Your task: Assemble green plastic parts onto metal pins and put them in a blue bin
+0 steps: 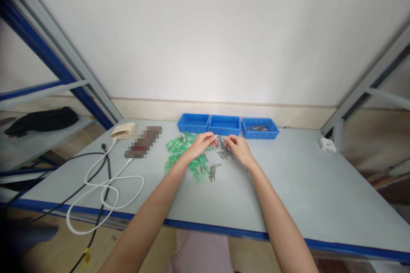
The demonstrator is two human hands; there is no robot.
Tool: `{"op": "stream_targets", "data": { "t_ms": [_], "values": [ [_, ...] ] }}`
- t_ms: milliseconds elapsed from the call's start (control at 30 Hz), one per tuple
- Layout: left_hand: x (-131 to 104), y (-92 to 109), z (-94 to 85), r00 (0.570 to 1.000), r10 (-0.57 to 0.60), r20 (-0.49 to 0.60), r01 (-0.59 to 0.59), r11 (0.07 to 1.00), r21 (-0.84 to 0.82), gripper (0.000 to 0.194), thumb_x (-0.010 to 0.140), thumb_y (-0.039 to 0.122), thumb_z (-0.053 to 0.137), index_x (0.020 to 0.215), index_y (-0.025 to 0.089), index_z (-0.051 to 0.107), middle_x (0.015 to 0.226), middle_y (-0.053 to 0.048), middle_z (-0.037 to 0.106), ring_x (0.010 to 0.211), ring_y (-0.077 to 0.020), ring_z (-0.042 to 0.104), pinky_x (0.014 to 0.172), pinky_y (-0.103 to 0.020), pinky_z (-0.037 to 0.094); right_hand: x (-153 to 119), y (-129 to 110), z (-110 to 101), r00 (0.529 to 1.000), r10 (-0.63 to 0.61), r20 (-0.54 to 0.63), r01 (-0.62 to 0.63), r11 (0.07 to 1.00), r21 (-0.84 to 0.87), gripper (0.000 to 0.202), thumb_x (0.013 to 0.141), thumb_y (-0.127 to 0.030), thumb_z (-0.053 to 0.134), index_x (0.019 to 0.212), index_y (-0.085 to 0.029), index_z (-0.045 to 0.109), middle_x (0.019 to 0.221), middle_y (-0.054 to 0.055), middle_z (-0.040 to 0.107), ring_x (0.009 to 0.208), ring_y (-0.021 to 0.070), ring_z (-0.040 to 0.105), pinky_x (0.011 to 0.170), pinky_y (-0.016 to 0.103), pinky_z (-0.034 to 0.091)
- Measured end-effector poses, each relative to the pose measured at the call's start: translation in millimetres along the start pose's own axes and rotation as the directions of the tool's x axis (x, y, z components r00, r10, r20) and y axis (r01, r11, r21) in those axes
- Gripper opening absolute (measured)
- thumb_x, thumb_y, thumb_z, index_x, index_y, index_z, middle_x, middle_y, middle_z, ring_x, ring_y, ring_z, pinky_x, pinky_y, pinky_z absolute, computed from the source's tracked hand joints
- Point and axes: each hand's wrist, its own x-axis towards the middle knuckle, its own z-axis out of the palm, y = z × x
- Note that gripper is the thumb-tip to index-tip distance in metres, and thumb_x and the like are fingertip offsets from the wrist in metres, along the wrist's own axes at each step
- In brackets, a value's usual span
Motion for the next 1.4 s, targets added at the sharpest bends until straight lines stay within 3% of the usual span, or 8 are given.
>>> {"op": "stream_targets", "data": {
  "t_ms": [467, 667, 867, 933, 1033, 1167, 1300, 1400],
  "values": [
    [-3.0, 7.8, -0.7, 1.0, -0.02, -0.014, 0.021, 0.999, 0.037, 0.037, 0.083, 0.046, 0.045, 0.066, 0.015, 0.051, 0.055, 0.003, 0.048, 0.055, -0.0096, 0.046, 0.058, -0.022, 0.037, 0.5, 3.4, -0.5, 0.999, -0.018, 0.037, 0.018, 1.0, 0.016, 0.036, 0.081, -0.048, 0.046, 0.063, -0.018, 0.054, 0.051, -0.003, 0.045, 0.049, 0.0101, 0.038, 0.047, 0.022, 0.029],
    [-2.4, 2.1, 1.0, 0.998, -0.042, 0.036, 0.043, 0.998, -0.046, 0.028, 0.076, 0.044, 0.056, 0.081, 0.016, 0.052, 0.056, 0.005, 0.048, 0.053, -0.0097, 0.046, 0.052, -0.021, 0.034, 0.9, 7.1, -2.1, 1.0, 0.022, 0.002, -0.022, 0.999, 0.045, 0.03, 0.076, -0.048, 0.054, 0.075, -0.018, 0.058, 0.059, -0.002, 0.055, 0.049, 0.0101, 0.042, 0.049, 0.023, 0.032],
    [-6.8, 8.3, -0.9, 0.983, -0.079, 0.166, 0.071, 0.996, 0.054, 0.042, 0.084, 0.05, 0.041, 0.065, 0.014, 0.053, 0.053, 0.003, 0.046, 0.05, -0.0091, 0.042, 0.051, -0.022, 0.032, -1.5, 3.0, -12.5, 0.976, 0.064, 0.209, -0.088, 0.99, 0.11, 0.041, 0.074, -0.055, 0.053, 0.06, -0.017, 0.055, 0.048, -0.004, 0.044, 0.045, 0.0086, 0.037, 0.046, 0.022, 0.028],
    [-8.7, 8.8, 0.2, 0.966, -0.133, 0.223, 0.125, 0.991, 0.053, 0.044, 0.083, 0.053, 0.042, 0.067, 0.014, 0.055, 0.054, 0.002, 0.048, 0.05, -0.0094, 0.044, 0.051, -0.022, 0.033, 1.2, 5.0, -19.2, 0.982, 0.105, 0.154, -0.13, 0.979, 0.158, 0.042, 0.07, -0.058, 0.055, 0.059, -0.017, 0.054, 0.048, -0.004, 0.045, 0.044, 0.0083, 0.037, 0.045, 0.023, 0.028],
    [-11.2, 5.6, 3.8, 0.928, -0.177, 0.328, 0.148, 0.983, 0.112, 0.038, 0.075, 0.053, 0.055, 0.072, 0.015, 0.057, 0.056, 0.002, 0.052, 0.05, -0.0094, 0.046, 0.051, -0.021, 0.034, 8.3, 16.0, -35.2, 0.975, 0.193, -0.111, -0.161, 0.955, 0.248, 0.045, 0.064, -0.061, 0.058, 0.059, -0.017, 0.053, 0.05, -0.003, 0.048, 0.042, 0.0076, 0.037, 0.043, 0.023, 0.028],
    [-13.1, 1.1, 8.1, 0.913, -0.127, 0.388, 0.019, 0.963, 0.268, 0.023, 0.065, 0.036, 0.069, 0.073, 0.016, 0.062, 0.057, 0.003, 0.056, 0.052, -0.0098, 0.049, 0.05, -0.02, 0.032, 13.2, 39.5, -64.9, 0.835, 0.33, -0.44, -0.159, 0.911, 0.381, 0.047, 0.062, -0.064, 0.057, 0.067, -0.018, 0.056, 0.055, -0.002, 0.054, 0.04, 0.007, 0.04, 0.041, 0.022, 0.028],
    [-13.5, 0.4, 8.1, 0.92, -0.114, 0.375, -0.036, 0.928, 0.37, 0.016, 0.063, 0.029, 0.07, 0.07, 0.017, 0.063, 0.056, 0.003, 0.057, 0.053, -0.0107, 0.052, 0.05, -0.02, 0.031, 9.8, 58.5, -86.1, 0.773, 0.421, -0.475, -0.236, 0.886, 0.4, 0.049, 0.061, -0.063, 0.058, 0.075, -0.016, 0.06, 0.058, 0.0, 0.058, 0.039, 0.0067, 0.042, 0.04, 0.021, 0.027],
    [-13.1, -0.7, 6.5, 0.912, -0.123, 0.391, -0.044, 0.919, 0.392, 0.013, 0.064, 0.028, 0.07, 0.068, 0.017, 0.063, 0.056, 0.003, 0.057, 0.053, -0.0115, 0.053, 0.05, -0.021, 0.032, 8.6, 61.6, -87.5, 0.795, 0.417, -0.44, -0.288, 0.898, 0.332, 0.047, 0.059, -0.061, 0.059, 0.069, -0.015, 0.061, 0.049, -0.003, 0.051, 0.036, 0.0065, 0.037, 0.039, 0.022, 0.025]
  ]
}}
